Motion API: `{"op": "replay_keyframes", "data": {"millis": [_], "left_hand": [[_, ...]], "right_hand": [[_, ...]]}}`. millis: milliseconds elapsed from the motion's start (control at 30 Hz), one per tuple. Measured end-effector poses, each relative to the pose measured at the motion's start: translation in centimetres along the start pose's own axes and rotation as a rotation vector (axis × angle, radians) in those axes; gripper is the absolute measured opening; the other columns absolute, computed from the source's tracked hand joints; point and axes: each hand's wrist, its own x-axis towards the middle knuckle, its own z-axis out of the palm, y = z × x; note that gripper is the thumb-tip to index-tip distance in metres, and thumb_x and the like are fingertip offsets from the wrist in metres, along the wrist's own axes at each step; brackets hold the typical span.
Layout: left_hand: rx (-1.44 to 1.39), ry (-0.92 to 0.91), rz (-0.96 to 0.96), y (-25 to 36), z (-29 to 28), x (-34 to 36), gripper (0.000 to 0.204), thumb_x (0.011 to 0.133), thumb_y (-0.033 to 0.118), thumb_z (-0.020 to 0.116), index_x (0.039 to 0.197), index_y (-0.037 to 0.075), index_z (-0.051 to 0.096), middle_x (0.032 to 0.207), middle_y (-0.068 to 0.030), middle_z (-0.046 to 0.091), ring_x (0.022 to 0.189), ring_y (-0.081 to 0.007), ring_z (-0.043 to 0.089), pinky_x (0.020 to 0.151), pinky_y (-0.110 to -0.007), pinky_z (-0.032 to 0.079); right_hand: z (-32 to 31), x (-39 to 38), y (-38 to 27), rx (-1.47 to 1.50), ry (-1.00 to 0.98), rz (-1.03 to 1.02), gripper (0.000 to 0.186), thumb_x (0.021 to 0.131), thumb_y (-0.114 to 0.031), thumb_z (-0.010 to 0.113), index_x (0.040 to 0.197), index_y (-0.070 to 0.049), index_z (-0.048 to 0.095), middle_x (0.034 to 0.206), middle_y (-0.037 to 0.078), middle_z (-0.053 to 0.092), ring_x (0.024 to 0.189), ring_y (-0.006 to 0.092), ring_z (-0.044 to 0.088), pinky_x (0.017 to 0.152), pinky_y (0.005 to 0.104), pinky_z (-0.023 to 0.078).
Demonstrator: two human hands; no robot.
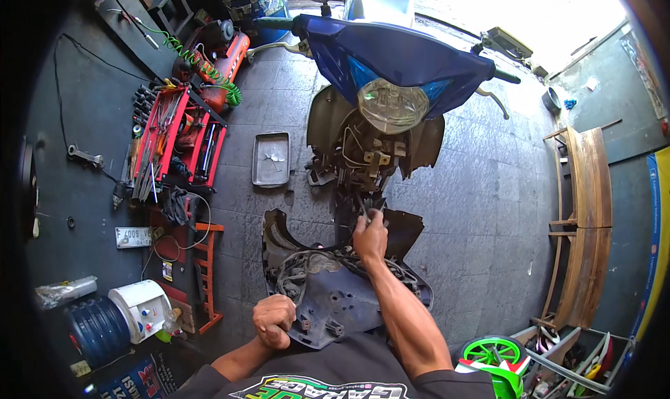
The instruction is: Remove the front fairing of a motorcycle using a T-handle wrench and screwdriver.
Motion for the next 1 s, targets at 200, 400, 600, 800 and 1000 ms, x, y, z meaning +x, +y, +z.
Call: {"op": "replay_keyframes", "data": {"millis": [200,400,600,800,1000], "left_hand": [[-0.026,-0.002,0.020,-0.3,0.2,0.7,0.063,0.097,0.049,0.035,0.050,0.009,0.032,0.050,-0.0052,0.041,0.044,-0.0222,0.046,0.045,-0.033,0.033],[-0.043,-0.008,0.026,-0.5,0.4,0.7,0.062,0.097,0.049,0.035,0.051,0.008,0.032,0.050,-0.0055,0.040,0.044,-0.0227,0.046,0.045,-0.034,0.033],[-0.030,-0.026,0.015,-0.3,0.7,0.7,0.062,0.097,0.050,0.036,0.051,0.008,0.032,0.051,-0.0055,0.039,0.044,-0.0227,0.044,0.045,-0.034,0.032],[-0.043,-0.046,0.019,-0.3,0.8,0.2,0.063,0.097,0.051,0.036,0.051,0.008,0.032,0.051,-0.0055,0.040,0.044,-0.0226,0.043,0.045,-0.034,0.031],[-0.016,-0.018,0.025,0.2,0.7,0.2,0.062,0.097,0.051,0.036,0.052,0.008,0.033,0.051,-0.0055,0.040,0.044,-0.0226,0.044,0.045,-0.034,0.030]], "right_hand": [[0.0,-0.1,-1.7,-0.144,0.011,-0.103,0.037,0.088,-0.025,0.060,0.117,-0.004,0.049,0.095,0.028,0.065,0.091,0.0464,0.062,0.079,0.0518,0.048],[-1.6,0.2,-1.1,-0.346,-0.082,-0.107,0.036,0.084,-0.030,0.064,0.112,-0.011,0.051,0.089,0.026,0.066,0.087,0.0459,0.063,0.076,0.0529,0.049],[-0.8,2.3,0.6,-0.268,-0.081,-0.159,0.036,0.081,-0.032,0.068,0.102,-0.007,0.052,0.080,0.024,0.066,0.082,0.0424,0.065,0.072,0.0490,0.049],[-0.2,2.2,1.2,-0.072,-0.044,-0.141,0.033,0.084,-0.033,0.064,0.097,-0.004,0.056,0.078,0.024,0.066,0.077,0.0414,0.065,0.072,0.0477,0.049],[0.2,2.0,0.7,-0.137,-0.083,-0.062,0.031,0.085,-0.031,0.061,0.098,-0.004,0.056,0.091,0.025,0.066,0.089,0.0447,0.063,0.078,0.0499,0.048]]}}
